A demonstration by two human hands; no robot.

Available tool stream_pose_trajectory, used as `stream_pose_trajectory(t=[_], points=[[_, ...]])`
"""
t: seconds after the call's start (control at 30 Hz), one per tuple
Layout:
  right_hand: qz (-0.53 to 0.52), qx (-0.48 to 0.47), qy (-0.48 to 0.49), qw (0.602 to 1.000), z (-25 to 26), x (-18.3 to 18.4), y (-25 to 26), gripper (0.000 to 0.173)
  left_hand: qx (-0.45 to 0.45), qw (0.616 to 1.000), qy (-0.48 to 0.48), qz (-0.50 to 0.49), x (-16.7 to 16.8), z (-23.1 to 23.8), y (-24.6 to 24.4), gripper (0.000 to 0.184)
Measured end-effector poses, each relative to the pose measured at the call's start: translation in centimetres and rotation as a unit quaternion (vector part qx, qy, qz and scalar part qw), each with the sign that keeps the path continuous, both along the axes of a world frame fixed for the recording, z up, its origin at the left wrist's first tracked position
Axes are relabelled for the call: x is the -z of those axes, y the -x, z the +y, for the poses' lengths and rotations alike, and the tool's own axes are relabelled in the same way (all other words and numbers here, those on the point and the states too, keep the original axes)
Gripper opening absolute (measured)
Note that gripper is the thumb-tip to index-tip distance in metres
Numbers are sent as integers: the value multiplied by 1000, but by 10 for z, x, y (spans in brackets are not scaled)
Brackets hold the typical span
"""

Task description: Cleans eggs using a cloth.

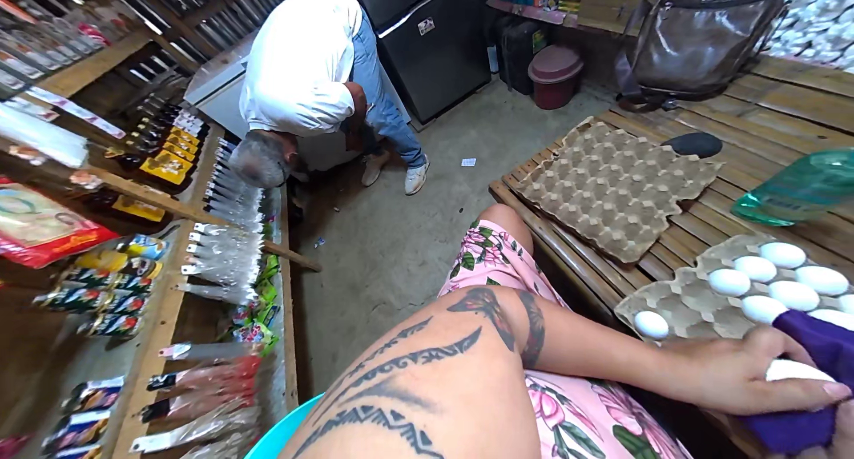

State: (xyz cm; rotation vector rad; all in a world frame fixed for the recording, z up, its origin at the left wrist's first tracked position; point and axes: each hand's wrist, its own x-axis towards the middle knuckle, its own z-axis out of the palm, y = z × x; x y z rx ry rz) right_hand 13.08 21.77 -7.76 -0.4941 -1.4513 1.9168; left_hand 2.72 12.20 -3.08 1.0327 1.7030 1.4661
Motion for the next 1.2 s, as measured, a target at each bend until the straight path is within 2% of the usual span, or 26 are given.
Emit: stream_pose_trajectory(t=[0.07, 0.17, 0.27, 0.33, 0.4, 0.5, 0.57, 0.63, 0.73, 0.8, 0.9, 0.97, 1.07, 1.2], points=[[19, -10, 5, 1000, -1, 5, 0, 46, -15, 1000, 2, 9, 3, 5, 3, 38], [-5, 21, -42, 999, -7, 9, 2, 65, -65, 997, -6, -45, 7, 19, 10, 40], [-33, 45, -90, 994, -6, 12, 3, 61, -73, 996, -21, -51, 14, 26, 12, 39], [-28, 63, -47, 996, -4, 6, 3, 57, -33, 999, -26, 4, 22, 26, 5, 39], [-47, 82, 45, 994, 2, -3, 0, 56, 2, 999, -14, 51, 30, 24, -5, 40], [-69, 81, 124, 986, 10, -10, -3, 56, 25, 999, -14, 45, 36, 25, -8, 38], [-52, 71, 102, 991, 7, -9, -2, 58, 16, 999, -28, 10, 35, 31, -3, 37], [-36, 45, 25, 998, 1, -5, -2, 60, -26, 999, -36, -18, 29, 36, 1, 39], [-6, 23, -53, 998, -3, 6, 1, 55, -62, 997, -49, 12, 27, 40, 6, 40], [6, 39, -3, 999, -1, 2, 1, 54, -37, 997, -46, 57, 31, 38, 3, 43], [-21, 66, 167, 984, 8, -17, -5, 53, 18, 993, -29, 116, 36, 31, -6, 42], [-27, 62, 228, 971, 14, -18, -7, 52, 45, 991, -23, 124, 38, 28, -9, 39], [-19, 33, 189, 981, 13, -15, -9, 55, 40, 992, -34, 118, 36, 31, -2, 39], [3, -24, 43, 999, 2, -5, -4, 62, -40, 996, -60, 56, 29, 39, 10, 37]])
